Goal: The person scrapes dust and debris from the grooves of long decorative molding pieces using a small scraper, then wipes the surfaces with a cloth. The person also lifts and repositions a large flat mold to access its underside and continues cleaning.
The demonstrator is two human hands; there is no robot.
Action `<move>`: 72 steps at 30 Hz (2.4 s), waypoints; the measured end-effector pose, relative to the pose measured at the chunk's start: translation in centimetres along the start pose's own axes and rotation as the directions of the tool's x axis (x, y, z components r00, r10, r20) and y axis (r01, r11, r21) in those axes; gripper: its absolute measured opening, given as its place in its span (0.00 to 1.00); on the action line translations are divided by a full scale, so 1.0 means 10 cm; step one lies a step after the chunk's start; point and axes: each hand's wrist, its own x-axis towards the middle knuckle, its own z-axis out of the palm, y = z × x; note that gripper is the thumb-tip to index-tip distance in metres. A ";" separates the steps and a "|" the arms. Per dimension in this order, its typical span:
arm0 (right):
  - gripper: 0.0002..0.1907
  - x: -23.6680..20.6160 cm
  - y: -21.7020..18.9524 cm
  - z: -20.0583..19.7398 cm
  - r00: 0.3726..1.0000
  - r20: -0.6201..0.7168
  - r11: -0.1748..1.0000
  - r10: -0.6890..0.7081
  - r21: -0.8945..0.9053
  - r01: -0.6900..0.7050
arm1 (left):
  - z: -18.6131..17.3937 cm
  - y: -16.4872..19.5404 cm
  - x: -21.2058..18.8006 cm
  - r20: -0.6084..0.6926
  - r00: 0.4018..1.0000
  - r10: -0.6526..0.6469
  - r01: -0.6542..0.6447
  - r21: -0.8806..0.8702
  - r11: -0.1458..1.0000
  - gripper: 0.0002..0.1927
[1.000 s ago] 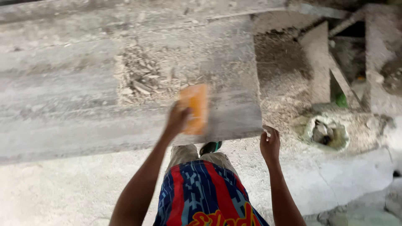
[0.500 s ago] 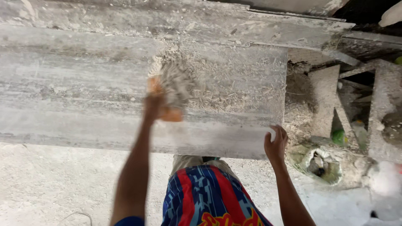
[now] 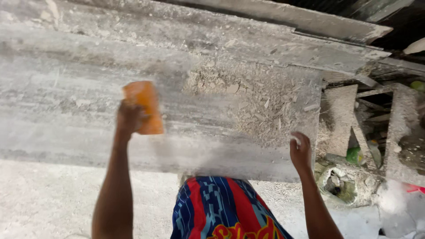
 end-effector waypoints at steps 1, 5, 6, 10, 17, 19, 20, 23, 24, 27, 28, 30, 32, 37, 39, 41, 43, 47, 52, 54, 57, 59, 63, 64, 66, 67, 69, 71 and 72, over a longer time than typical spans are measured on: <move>0.16 -0.08 -0.02 -0.04 0.999 -0.007 0.999 0.031 0.020 -0.031 | 0.03 -0.16 0.04 0.026 0.957 -0.288 0.276 -0.383 0.882 0.16; 0.15 -0.26 -0.15 -0.04 0.995 -0.066 0.997 0.076 0.017 -0.075 | 0.57 0.20 0.71 0.133 0.990 -0.041 0.055 -0.109 0.993 0.20; 0.15 -0.26 -0.20 0.02 0.996 -0.070 0.998 0.046 0.046 -0.043 | 0.79 0.65 0.93 0.077 0.993 0.094 -0.088 -0.067 0.994 0.21; 0.15 -0.09 -0.38 0.24 0.998 -0.044 0.999 0.051 0.020 -0.051 | 1.38 2.79 1.57 0.378 0.925 -0.020 0.285 -0.662 0.693 0.27; 0.15 -0.31 0.11 -0.16 0.988 -0.093 0.992 0.120 -0.039 -0.124 | 0.81 2.26 1.73 0.237 0.966 0.106 0.067 -0.622 0.780 0.13; 0.15 -0.66 0.39 -0.31 0.976 -0.180 0.979 0.123 -0.141 -0.150 | 0.57 1.07 1.73 0.385 0.902 -0.195 0.339 -0.355 0.871 0.29; 0.15 -0.78 0.51 -0.35 0.961 -0.212 0.963 0.178 -0.163 -0.215 | 0.46 0.56 1.72 0.406 0.811 -0.421 0.505 -0.123 0.854 0.23; 0.17 -1.00 0.76 -0.35 0.909 -0.281 0.936 0.309 -0.077 -0.342 | 0.55 0.28 1.70 0.213 0.762 -0.612 0.520 0.363 0.773 0.27; 0.18 -0.99 0.80 -0.31 0.909 -0.282 0.932 0.308 -0.103 -0.348 | 0.68 0.55 1.70 0.148 0.798 -0.584 0.478 0.434 0.764 0.26; 0.18 -0.69 0.89 -0.18 0.926 -0.331 0.948 0.182 -0.190 -0.254 | 1.21 2.17 1.88 0.252 0.870 -0.425 0.460 -0.097 0.883 0.24; 0.17 -0.59 0.92 -0.17 0.932 -0.349 0.954 0.096 -0.236 -0.186 | 1.32 2.71 1.94 0.343 0.868 -0.359 0.459 -0.276 0.845 0.23; 0.19 -0.39 0.98 -0.13 0.919 -0.348 0.937 0.187 -0.218 -0.273 | 1.37 3.47 2.11 0.516 0.823 -0.237 0.491 -0.436 0.754 0.21; 0.22 -0.19 1.07 -0.09 0.870 -0.410 0.898 0.275 -0.214 -0.385 | 1.21 3.71 2.33 0.601 0.797 -0.065 0.443 -0.508 0.739 0.20; 0.30 -0.11 1.19 0.11 0.716 -0.464 0.816 0.522 0.026 -0.578 | 0.46 2.85 2.29 0.498 0.835 -0.235 0.403 -0.261 0.878 0.23; 0.30 -0.14 1.18 0.19 0.718 -0.501 0.804 0.484 -0.069 -0.590 | 0.47 2.52 2.16 0.502 0.695 -0.515 0.605 -0.021 0.796 0.27; 0.31 -0.14 1.15 0.23 0.733 -0.489 0.797 0.472 -0.119 -0.592 | 0.69 2.67 2.03 0.346 0.784 -0.515 0.453 0.248 0.856 0.27; 0.32 -0.15 1.13 0.22 0.729 -0.463 0.785 0.504 -0.106 -0.611 | 1.06 3.44 2.00 0.323 0.858 -0.399 0.389 0.098 0.916 0.26; 0.37 -0.15 1.10 0.14 0.709 -0.462 0.780 0.533 -0.057 -0.623 | 1.46 5.35 2.30 0.470 0.876 -0.106 0.322 -0.406 0.855 0.25; 0.39 -0.19 1.12 0.10 0.760 -0.446 0.814 0.473 -0.108 -0.571 | 1.16 5.35 3.02 0.736 0.602 0.311 0.326 -0.582 0.745 0.26; 0.40 -0.19 1.13 0.11 0.746 -0.434 0.802 0.504 -0.084 -0.591 | 1.03 4.78 3.05 0.587 0.702 0.403 0.322 -0.766 0.557 0.26; 0.40 -0.18 1.15 0.13 0.752 -0.439 0.807 0.492 -0.096 -0.583 | 1.00 3.85 2.86 0.694 0.673 0.257 0.354 -0.607 0.712 0.26; 0.40 -0.18 1.17 0.15 0.757 -0.447 0.810 0.477 -0.111 -0.576 | 1.13 3.49 2.71 0.648 0.727 0.229 0.303 -0.601 0.740 0.22; 0.39 -0.19 1.21 0.16 0.751 -0.438 0.795 0.495 -0.121 -0.594 | 1.62 4.02 2.63 0.589 0.800 0.115 0.448 -0.713 0.540 0.22; 0.39 -0.20 1.21 0.16 0.747 -0.436 0.789 0.502 -0.121 -0.602 | 1.76 4.41 2.70 0.531 0.841 0.107 0.405 -0.748 0.526 0.25; 0.39 -0.21 1.22 0.14 0.761 -0.456 0.816 0.462 -0.119 -0.566 | 1.98 5.28 2.82 0.603 0.790 0.110 0.520 -0.754 0.401 0.16; 0.39 -0.22 1.22 0.13 0.769 -0.458 0.826 0.446 -0.120 -0.551 | 2.04 5.65 2.86 0.506 0.850 0.148 0.410 -0.811 0.418 0.17; 0.39 -0.24 1.21 0.11 0.765 -0.433 0.819 0.476 -0.099 -0.566 | 2.11 6.16 2.92 0.510 0.816 0.273 0.358 -0.816 0.454 0.24; 0.39 -0.23 1.20 0.09 0.766 -0.434 0.825 0.474 -0.086 -0.559 | 2.05 6.11 2.89 0.447 0.843 0.300 0.268 -0.832 0.485 0.26; 0.39 -0.23 1.19 0.08 0.767 -0.437 0.829 0.470 -0.080 -0.554 | 1.96 5.89 2.84 0.417 0.855 0.309 0.225 -0.833 0.505 0.27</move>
